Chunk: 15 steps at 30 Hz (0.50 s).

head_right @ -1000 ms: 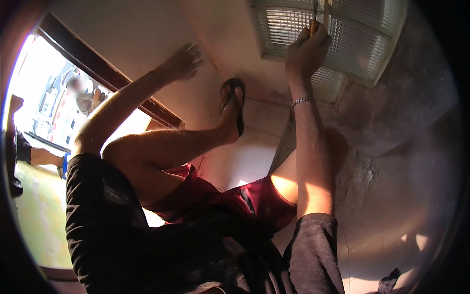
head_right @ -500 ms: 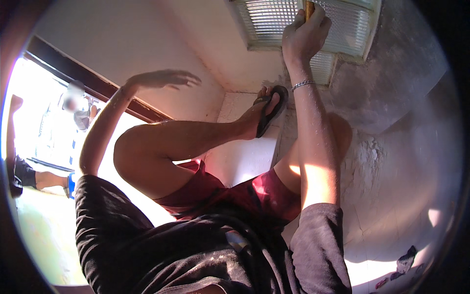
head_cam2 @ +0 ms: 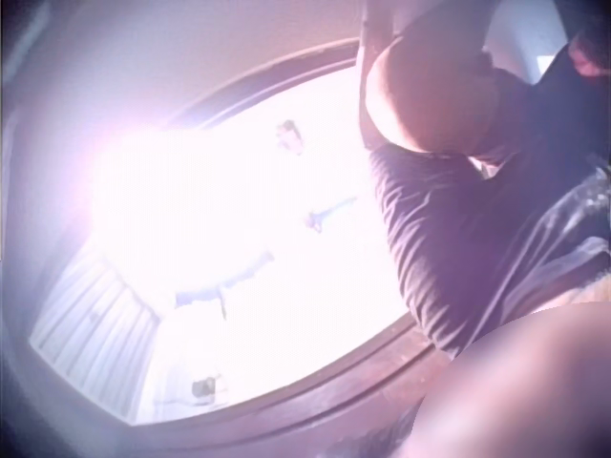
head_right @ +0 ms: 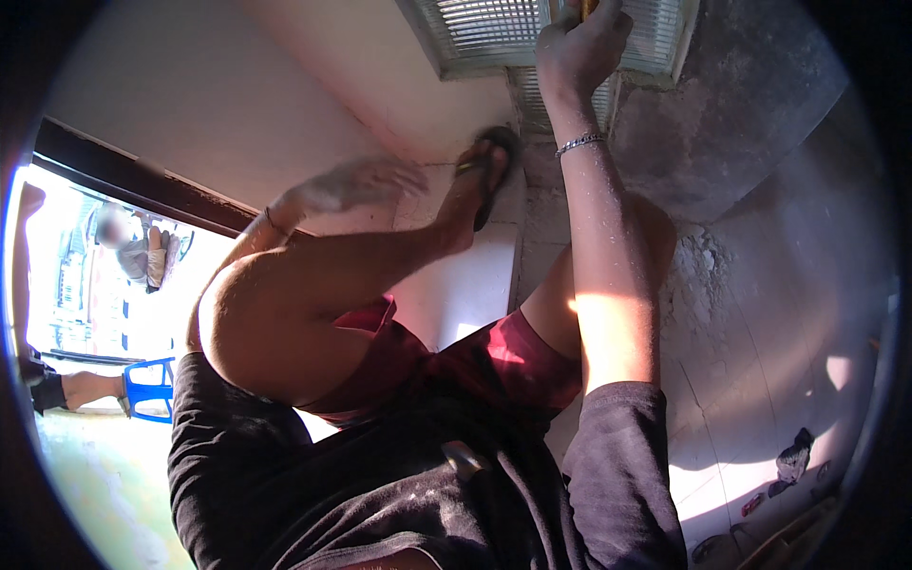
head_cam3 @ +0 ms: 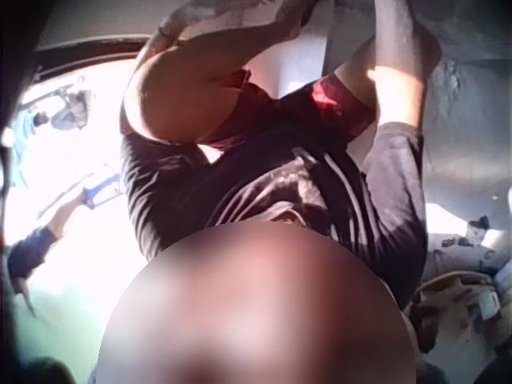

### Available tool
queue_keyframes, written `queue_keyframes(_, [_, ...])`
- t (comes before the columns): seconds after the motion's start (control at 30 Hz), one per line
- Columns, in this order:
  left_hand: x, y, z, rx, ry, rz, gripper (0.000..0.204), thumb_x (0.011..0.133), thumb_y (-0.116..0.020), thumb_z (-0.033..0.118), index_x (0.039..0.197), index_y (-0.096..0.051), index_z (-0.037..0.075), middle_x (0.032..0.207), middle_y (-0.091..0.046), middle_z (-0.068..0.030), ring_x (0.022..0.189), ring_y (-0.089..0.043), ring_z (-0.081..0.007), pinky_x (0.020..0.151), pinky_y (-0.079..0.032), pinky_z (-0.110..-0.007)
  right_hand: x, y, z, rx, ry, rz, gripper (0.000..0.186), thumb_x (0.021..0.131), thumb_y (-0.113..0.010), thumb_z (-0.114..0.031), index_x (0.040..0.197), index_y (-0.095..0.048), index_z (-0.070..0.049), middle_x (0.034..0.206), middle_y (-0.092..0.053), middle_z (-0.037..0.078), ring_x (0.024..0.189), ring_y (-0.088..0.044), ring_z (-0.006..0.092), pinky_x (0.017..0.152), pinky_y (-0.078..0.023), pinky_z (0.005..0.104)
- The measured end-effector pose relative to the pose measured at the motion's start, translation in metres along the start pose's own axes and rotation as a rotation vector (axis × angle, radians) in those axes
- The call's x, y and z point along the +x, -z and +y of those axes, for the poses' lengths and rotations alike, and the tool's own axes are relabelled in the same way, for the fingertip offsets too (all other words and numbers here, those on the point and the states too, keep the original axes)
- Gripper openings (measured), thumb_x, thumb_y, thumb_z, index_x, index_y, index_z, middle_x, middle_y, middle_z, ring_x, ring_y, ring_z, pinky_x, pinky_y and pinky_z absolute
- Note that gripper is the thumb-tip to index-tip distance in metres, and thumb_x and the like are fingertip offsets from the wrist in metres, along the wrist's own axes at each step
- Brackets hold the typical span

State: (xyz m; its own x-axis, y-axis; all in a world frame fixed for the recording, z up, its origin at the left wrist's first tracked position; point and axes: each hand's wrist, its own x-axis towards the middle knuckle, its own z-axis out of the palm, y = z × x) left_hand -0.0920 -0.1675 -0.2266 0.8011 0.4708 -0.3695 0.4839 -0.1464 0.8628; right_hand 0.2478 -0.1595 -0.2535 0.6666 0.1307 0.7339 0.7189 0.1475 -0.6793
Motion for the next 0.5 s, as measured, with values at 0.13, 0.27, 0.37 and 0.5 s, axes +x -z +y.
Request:
queue_keyframes(0.13, [-0.035, -0.022, 0.011, 0.472, 0.042, -0.352, 0.036, 0.099, -0.064, 0.026, 0.130, -0.065, 0.008, 0.124, -0.069, -0.0125, 0.117, -0.065, -0.0213, 0.103, -0.050, -0.034, 0.000, -0.005, -0.006, 0.058, 0.171, 0.114, 0.036, 0.096, -0.057, 0.000, 0.132, -0.052, 0.001, 0.099, -0.063, 0.020, 0.091, -0.064, 0.0341, 0.083, -0.051, 0.0422])
queue_keyframes(0.27, [-0.053, -0.037, 0.019, 0.482, 0.023, -0.322, 0.034, 0.099, -0.062, 0.023, 0.129, -0.065, 0.006, 0.120, -0.070, -0.0126, 0.113, -0.066, -0.0215, 0.101, -0.052, -0.034, -0.001, -0.005, -0.011, 0.148, 0.055, 0.037, 0.029, 0.094, -0.061, 0.002, 0.123, -0.062, 0.002, 0.103, -0.064, 0.021, 0.097, -0.062, 0.0388, 0.084, -0.051, 0.0432])
queue_keyframes(0.37, [-0.064, -0.053, 0.025, 0.311, 0.099, -0.196, 0.031, 0.099, -0.060, 0.021, 0.125, -0.065, 0.005, 0.116, -0.070, -0.0135, 0.107, -0.068, -0.0230, 0.096, -0.054, -0.036, -0.003, -0.006, -0.018, 0.186, 0.048, -0.007, 0.031, 0.093, -0.062, 0.001, 0.124, -0.062, 0.002, 0.105, -0.065, 0.020, 0.098, -0.064, 0.0364, 0.085, -0.051, 0.0420])
queue_keyframes(0.5, [-0.070, -0.073, 0.016, 0.234, 0.155, -0.208, 0.025, 0.100, -0.058, 0.019, 0.117, -0.066, 0.003, 0.114, -0.070, -0.0160, 0.102, -0.069, -0.0279, 0.090, -0.055, -0.039, 0.000, -0.004, -0.023, 0.253, 0.118, -0.023, 0.030, 0.094, -0.063, -0.002, 0.124, -0.063, 0.000, 0.108, -0.067, 0.020, 0.101, -0.065, 0.0340, 0.087, -0.051, 0.0401])
